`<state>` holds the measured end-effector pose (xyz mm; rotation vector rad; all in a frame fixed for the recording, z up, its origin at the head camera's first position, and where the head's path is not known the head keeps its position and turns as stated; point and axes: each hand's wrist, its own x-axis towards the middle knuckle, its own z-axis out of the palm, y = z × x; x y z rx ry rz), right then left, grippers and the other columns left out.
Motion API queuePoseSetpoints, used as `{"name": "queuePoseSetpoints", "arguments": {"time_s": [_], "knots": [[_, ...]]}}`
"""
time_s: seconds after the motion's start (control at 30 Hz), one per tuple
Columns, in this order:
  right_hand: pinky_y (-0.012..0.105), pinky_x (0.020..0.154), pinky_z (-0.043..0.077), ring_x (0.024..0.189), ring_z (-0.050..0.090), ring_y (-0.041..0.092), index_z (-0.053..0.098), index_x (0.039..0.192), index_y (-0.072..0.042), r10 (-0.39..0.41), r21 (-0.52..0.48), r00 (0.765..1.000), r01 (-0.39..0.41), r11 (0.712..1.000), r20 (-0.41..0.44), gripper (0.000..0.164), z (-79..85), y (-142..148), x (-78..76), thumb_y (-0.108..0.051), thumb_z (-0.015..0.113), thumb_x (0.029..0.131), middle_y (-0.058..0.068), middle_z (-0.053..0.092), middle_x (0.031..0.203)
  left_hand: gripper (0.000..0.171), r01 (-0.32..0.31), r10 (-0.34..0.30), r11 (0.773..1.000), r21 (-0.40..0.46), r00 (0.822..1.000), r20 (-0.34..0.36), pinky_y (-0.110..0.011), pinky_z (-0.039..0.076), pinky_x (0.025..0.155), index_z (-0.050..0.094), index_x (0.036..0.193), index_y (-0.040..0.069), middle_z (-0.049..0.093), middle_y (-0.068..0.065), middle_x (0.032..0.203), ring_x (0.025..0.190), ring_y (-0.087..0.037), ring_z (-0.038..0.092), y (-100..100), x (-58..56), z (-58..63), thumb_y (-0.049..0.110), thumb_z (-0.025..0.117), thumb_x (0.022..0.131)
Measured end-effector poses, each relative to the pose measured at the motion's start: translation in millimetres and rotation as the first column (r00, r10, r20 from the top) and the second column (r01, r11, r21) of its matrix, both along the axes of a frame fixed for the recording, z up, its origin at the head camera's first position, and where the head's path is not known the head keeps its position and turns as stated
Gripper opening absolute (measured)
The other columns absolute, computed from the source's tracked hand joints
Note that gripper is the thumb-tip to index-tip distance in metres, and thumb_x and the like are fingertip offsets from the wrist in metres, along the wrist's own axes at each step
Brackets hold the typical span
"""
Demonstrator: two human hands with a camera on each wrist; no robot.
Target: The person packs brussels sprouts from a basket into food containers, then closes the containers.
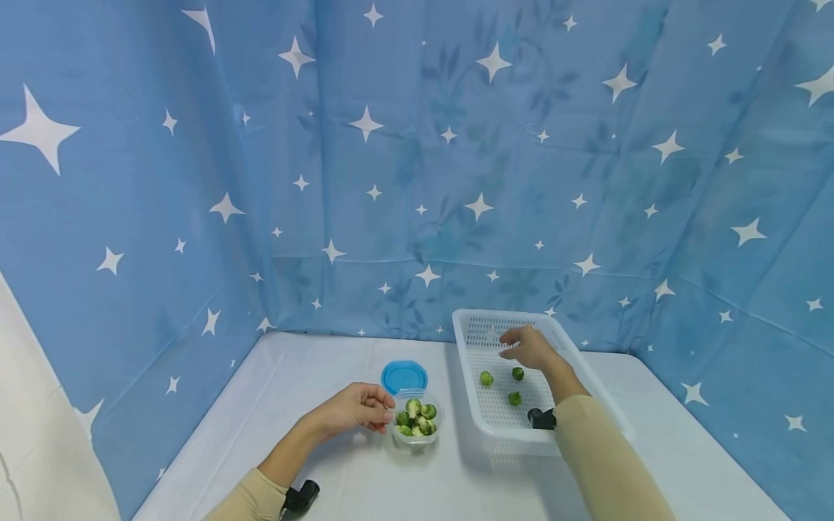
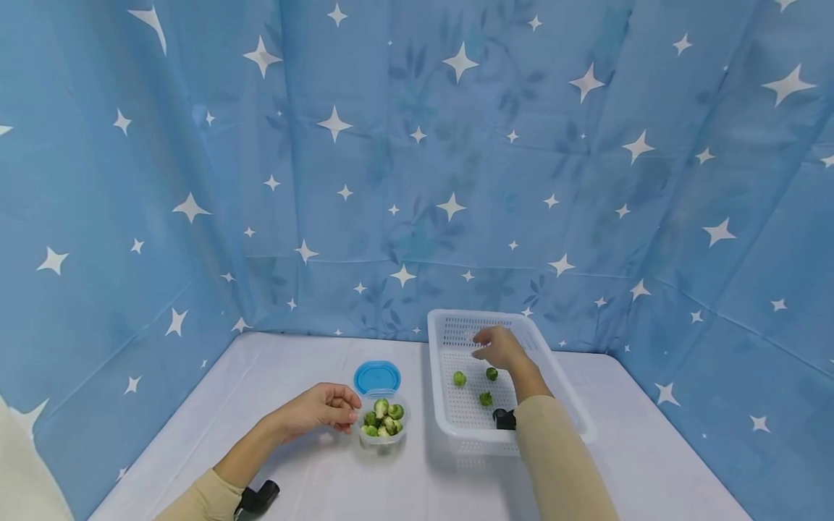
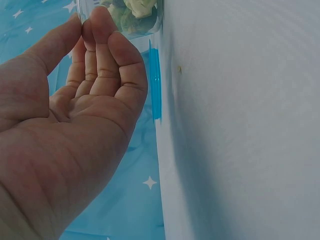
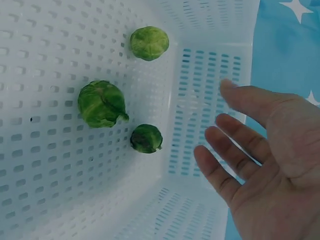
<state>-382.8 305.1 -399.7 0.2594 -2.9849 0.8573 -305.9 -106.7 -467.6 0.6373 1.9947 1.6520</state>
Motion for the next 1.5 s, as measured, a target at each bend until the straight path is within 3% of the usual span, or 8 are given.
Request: {"name": "queuePoseSetpoints", "arguments": {"time_s": [0.37, 0.7, 0.9, 1.07, 1.33, 1.5], "knots": [[0.056, 0.1, 0.054, 0.124, 0.061, 0.045, 0.068, 0.13, 0.004, -0.036, 0.032, 0.996, 0.033, 0.999, 0.085, 0.04, -6.3, 8, -1.8, -0.007, 0.077, 0.093, 0.026, 0.066, 0.131, 0.034, -0.004, 0.004, 1.0, 0.007, 1.0, 0.002, -0.037, 0.06, 0.077, 0.062, 0.123, -0.008, 0.073, -0.009, 0.092, 0.082, -0.02, 0.072, 0, 0.8, 1.1, 0.015, 0.071, 0.099], [0.058, 0.102, 0.052, 0.13, 0.057, 0.048, 0.067, 0.13, 0.006, -0.087, 0.034, 0.98, 0.082, 0.996, 0.179, 0.039, -12.9, 17, 1.7, -0.003, 0.074, 0.093, 0.029, 0.062, 0.136, 0.035, -0.005, 0.005, 1.0, 0.007, 1.0, -0.003, -0.037, 0.06, 0.077, 0.061, 0.123, -0.009, 0.073, -0.008, 0.091, 0.081, -0.02, 0.072, 0, 0.9, -0.1, 0.015, 0.071, 0.099], [0.056, 0.093, 0.058, 0.122, 0.062, 0.046, 0.068, 0.128, 0.006, -0.084, 0.016, 0.971, 0.083, 0.996, 0.222, 0.037, -17.4, 20, 1.8, 0.002, 0.073, 0.092, 0.029, 0.063, 0.132, 0.035, -0.001, 0.001, 1.0, 0.011, 1.0, -0.004, -0.036, 0.06, 0.077, 0.06, 0.123, -0.01, 0.073, -0.008, 0.091, 0.081, -0.019, 0.072, 0, 1.3, -0.4, 0.014, 0.071, 0.099], [0.053, 0.088, 0.06, 0.111, 0.068, 0.037, 0.071, 0.122, 0.004, -0.092, 0.028, 0.965, 0.088, 0.996, 0.246, 0.032, -20.4, 22, -1.8, 0.005, 0.073, 0.09, 0.021, 0.071, 0.119, 0.035, 0.002, -0.002, 1.0, 0.014, 1.0, -0.004, -0.036, 0.06, 0.077, 0.06, 0.123, -0.011, 0.073, -0.008, 0.09, 0.081, -0.019, 0.072, 0, 1.2, -0.6, 0.013, 0.07, 0.1], [0.047, 0.086, 0.061, 0.099, 0.07, 0.027, 0.077, 0.11, -0.001, -0.141, 0.065, 0.947, 0.128, 0.99, 0.287, 0.023, -20.9, 18, -0.4, 0.004, 0.073, 0.089, 0.012, 0.076, 0.107, 0.037, 0.001, -0.001, 1.0, 0.019, 1.0, -0.002, -0.036, 0.06, 0.077, 0.06, 0.123, -0.01, 0.07, -0.029, 0.101, 0.081, -0.019, 0.072, 0, 0.1, -1.7, 0.015, 0.072, 0.099], [0.045, 0.083, 0.062, 0.098, 0.07, 0.026, 0.078, 0.105, -0.003, -0.152, 0.058, 0.932, 0.141, 0.988, 0.328, 0.021, -20.9, 16, -0.3, 0.007, 0.072, 0.088, 0.011, 0.075, 0.107, 0.036, 0.002, -0.002, 1.0, 0.02, 1.0, -0.001, -0.036, 0.06, 0.077, 0.06, 0.123, -0.01, 0.073, -0.018, 0.095, 0.081, -0.019, 0.072, 0, 0.3, -1.4, 0.015, 0.072, 0.099]]}}
